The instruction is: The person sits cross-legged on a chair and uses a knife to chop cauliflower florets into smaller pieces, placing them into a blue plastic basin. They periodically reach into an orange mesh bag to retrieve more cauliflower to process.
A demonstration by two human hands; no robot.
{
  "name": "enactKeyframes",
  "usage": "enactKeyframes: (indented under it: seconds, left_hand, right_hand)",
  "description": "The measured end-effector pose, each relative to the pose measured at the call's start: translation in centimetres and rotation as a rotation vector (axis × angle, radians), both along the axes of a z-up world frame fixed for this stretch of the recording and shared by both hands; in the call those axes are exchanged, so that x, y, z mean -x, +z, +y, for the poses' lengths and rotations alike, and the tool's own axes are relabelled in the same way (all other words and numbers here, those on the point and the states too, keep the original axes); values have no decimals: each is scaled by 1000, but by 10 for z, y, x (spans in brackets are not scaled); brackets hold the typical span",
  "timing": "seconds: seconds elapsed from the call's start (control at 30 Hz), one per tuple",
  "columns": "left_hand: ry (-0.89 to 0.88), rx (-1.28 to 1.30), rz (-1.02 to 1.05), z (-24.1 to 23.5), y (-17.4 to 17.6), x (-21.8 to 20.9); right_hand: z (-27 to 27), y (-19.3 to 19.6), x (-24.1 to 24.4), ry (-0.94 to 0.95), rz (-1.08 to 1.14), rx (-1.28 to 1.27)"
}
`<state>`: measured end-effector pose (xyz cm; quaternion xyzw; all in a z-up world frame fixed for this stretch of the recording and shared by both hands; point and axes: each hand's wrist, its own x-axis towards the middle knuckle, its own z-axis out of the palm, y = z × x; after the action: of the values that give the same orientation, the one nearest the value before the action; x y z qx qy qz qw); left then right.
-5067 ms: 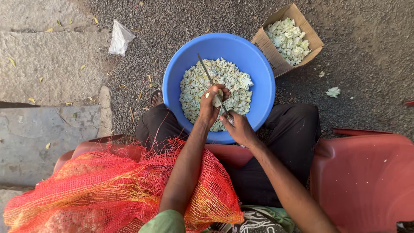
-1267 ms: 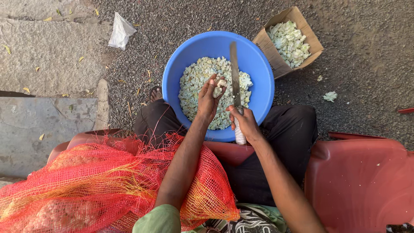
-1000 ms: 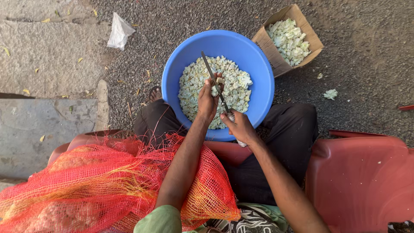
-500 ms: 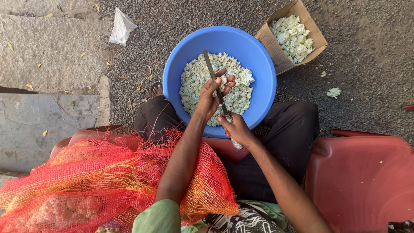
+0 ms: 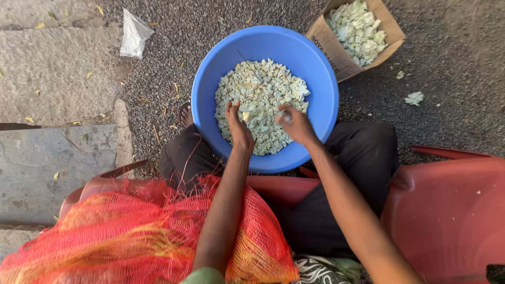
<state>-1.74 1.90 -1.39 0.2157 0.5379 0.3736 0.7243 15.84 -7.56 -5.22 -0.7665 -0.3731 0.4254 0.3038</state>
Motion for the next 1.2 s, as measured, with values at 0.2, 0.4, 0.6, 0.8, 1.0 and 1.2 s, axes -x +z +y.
enactKeyframes:
  seconds: [0.2, 0.4, 0.6, 0.8, 1.0, 1.2]
  left_hand:
    - [-51, -97, -56, -7, 14, -7]
    - [-133, -43, -111, -4, 23, -12]
    - [-195, -27, -112, -3, 23, -15]
    - [-229, -146, 60, 0, 9, -14]
    - [-541, -222, -47, -10, 10, -10]
    - [-241, -205, -435, -8, -13, 2]
  right_hand:
    - [11, -158, -65, -155, -512, 96]
    - [50, -175, -54, -267, -581, 221]
    - [48, -137, -45, -353, -499, 18]
    - [33, -14, -18, -184, 65, -172]
    - [-12, 105, 16, 134, -107, -571]
    - [-76, 110, 34, -227, 185, -288]
